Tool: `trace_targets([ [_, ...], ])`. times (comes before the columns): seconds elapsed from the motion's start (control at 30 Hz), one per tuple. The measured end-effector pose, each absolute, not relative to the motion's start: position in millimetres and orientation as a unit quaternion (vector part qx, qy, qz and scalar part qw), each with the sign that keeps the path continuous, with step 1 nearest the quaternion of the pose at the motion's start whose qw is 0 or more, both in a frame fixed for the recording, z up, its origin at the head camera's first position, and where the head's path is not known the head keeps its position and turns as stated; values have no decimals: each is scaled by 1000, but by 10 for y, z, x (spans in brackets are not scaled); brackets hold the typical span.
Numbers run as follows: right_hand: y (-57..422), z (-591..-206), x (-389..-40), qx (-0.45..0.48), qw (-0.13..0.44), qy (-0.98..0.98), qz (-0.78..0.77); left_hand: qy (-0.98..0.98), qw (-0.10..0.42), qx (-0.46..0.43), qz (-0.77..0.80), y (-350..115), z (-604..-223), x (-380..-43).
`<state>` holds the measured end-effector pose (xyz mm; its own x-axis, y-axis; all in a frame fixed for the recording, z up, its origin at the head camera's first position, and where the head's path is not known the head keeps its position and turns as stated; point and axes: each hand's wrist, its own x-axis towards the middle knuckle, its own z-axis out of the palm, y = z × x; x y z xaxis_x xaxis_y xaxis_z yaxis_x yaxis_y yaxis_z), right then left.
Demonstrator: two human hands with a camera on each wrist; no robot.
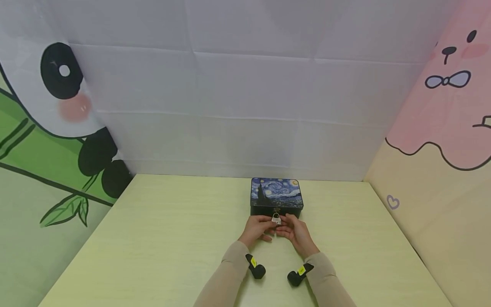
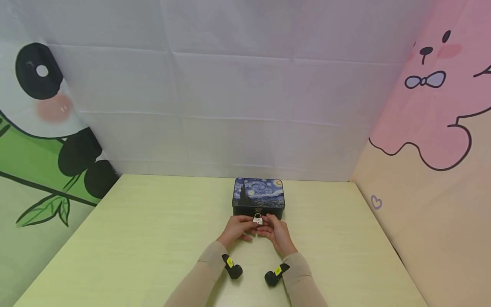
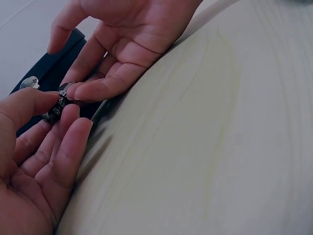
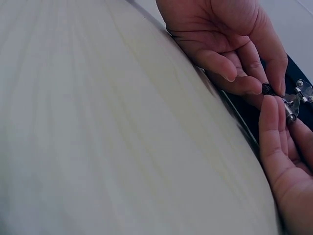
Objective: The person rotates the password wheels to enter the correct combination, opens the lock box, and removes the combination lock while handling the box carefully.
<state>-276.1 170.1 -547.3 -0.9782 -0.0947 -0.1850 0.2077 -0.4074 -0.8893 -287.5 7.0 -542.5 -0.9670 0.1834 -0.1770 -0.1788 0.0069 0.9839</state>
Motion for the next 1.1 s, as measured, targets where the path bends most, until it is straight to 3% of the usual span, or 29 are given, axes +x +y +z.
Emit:
trace_targets([
  [1.1, 1702, -5463, -2737, 40, 90, 541, -835, 684, 139, 22, 716, 33, -5419, -2867],
])
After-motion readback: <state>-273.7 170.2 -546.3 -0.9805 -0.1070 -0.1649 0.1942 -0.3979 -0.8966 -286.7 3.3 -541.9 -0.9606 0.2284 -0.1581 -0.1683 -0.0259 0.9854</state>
